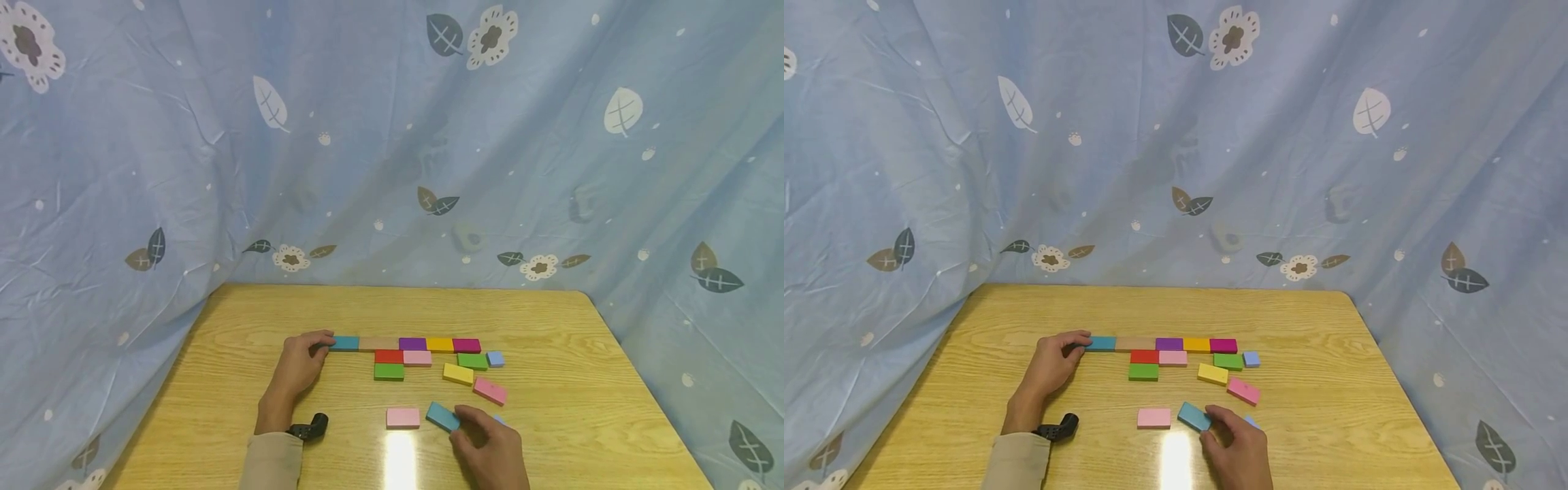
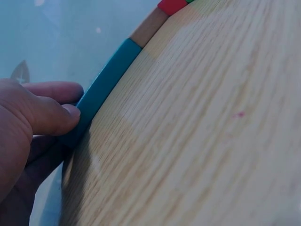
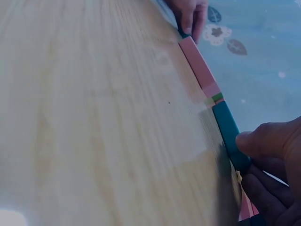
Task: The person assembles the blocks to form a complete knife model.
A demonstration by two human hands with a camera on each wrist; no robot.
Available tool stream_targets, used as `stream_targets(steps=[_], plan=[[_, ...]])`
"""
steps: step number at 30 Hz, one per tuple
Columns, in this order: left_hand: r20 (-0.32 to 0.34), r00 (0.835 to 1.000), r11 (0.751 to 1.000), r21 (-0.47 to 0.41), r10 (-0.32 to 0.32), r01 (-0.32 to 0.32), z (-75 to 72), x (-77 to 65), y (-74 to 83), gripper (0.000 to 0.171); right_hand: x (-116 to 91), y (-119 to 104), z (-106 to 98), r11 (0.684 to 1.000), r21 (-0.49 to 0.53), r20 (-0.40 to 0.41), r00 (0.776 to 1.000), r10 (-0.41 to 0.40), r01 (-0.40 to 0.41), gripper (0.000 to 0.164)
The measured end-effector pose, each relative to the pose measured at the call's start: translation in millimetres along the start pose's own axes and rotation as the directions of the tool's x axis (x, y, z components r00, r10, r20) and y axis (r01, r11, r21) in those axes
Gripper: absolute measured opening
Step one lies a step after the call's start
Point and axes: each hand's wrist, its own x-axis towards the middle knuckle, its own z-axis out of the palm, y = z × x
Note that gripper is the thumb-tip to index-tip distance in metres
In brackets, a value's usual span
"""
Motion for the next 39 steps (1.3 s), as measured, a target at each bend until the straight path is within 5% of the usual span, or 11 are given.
stream_targets(steps=[8, 13, 19, 28, 39], plan=[[-0.007, 1.0, 0.999, 0.024, 0.023, -0.023, 0.2, 0.1, 0.6, 0.024, 9, 0, -6, 0.999, 0.039, 0.011, 0.999, -0.031, 0.031, 0.034], [-0.008, 1.0, 1.0, 0.022, 0.007, -0.007, -0.3, 0.0, 0.4, 0.025, 27, -1, -15, 0.986, 0.08, -0.013, 0.99, -0.144, 0.144, 0.036], [0.007, 1.0, 1.0, 0.018, -0.006, 0.006, -0.9, 0.5, 1.0, 0.024, 49, -2, -20, 0.959, 0.071, -0.008, 0.962, -0.274, 0.274, 0.035], [0.003, 1.0, 1.0, 0.014, 0.001, -0.001, -1.0, 1.6, 1.6, 0.023, 82, -8, -16, 0.93, 0.052, 0.108, 0.924, -0.368, 0.364, 0.033], [0.004, 1.0, 1.0, 0.011, 0.012, -0.012, -1.2, 0.3, 0.5, 0.023, 100, -9, 1, 0.871, 0.023, 0.206, 0.85, -0.485, 0.491, 0.032]])
